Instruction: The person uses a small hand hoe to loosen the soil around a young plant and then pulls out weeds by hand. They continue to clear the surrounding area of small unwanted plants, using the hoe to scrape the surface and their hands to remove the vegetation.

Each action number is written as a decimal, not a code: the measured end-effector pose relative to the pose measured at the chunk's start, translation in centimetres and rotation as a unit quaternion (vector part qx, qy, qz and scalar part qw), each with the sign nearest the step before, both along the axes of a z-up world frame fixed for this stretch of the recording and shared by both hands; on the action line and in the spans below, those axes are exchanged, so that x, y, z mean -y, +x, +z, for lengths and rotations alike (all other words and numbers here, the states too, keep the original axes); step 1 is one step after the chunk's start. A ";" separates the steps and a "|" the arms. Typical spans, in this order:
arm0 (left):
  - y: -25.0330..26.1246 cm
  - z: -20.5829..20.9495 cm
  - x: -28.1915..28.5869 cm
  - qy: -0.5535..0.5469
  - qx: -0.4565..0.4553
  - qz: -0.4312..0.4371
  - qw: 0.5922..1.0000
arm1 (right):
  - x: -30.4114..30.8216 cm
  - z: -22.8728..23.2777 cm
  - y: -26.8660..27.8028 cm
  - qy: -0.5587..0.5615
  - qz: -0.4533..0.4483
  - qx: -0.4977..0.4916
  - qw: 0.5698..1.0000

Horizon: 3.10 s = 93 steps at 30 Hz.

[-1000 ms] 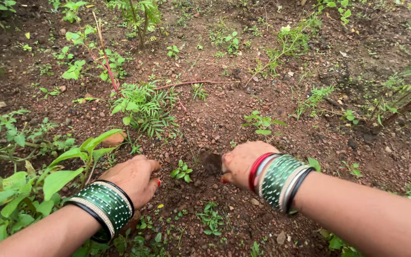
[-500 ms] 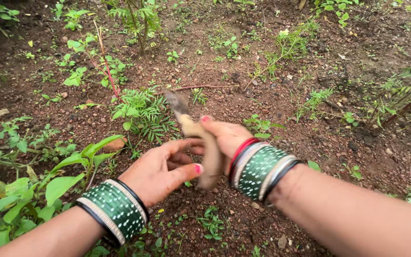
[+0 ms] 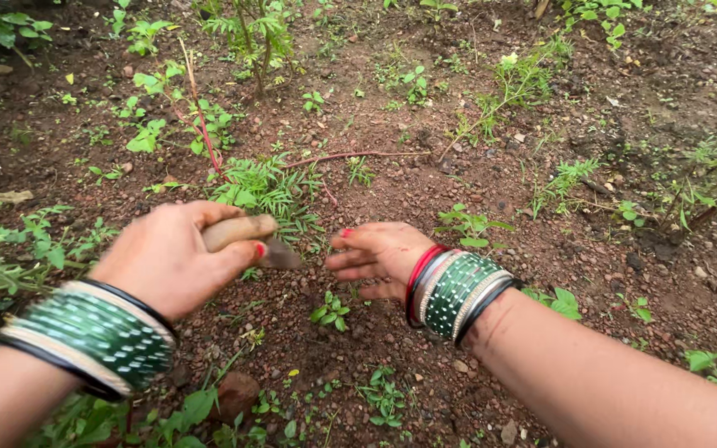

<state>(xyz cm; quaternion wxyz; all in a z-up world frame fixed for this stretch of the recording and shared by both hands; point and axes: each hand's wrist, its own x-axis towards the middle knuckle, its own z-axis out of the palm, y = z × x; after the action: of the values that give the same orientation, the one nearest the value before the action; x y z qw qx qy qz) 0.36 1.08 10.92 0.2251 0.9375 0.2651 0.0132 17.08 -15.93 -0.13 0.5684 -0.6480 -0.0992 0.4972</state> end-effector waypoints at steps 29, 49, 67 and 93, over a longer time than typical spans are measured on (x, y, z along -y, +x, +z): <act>-1.6 -4.5 1.8 -0.016 -0.134 -0.065 0.989 | 2.5 -12.9 0.8 -0.138 -0.007 0.064 0.988; -2.4 -4.3 1.8 -0.141 -0.089 0.010 0.986 | 3.2 -16.7 2.2 -0.118 -0.034 0.131 0.984; -1.3 -5.2 1.3 0.033 -0.120 -0.155 0.980 | 2.6 -16.3 4.4 -0.083 -0.030 0.086 0.992; 1.1 -6.5 -5.2 0.062 -0.108 -0.083 0.989 | -0.5 -8.5 6.4 -0.061 -0.006 0.120 0.991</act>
<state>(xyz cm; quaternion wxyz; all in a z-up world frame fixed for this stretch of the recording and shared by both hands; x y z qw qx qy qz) 1.48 6.33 4.45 0.1365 0.9644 0.2074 -0.0908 23.52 -15.39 -8.68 0.5145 -0.7369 -0.1323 0.4179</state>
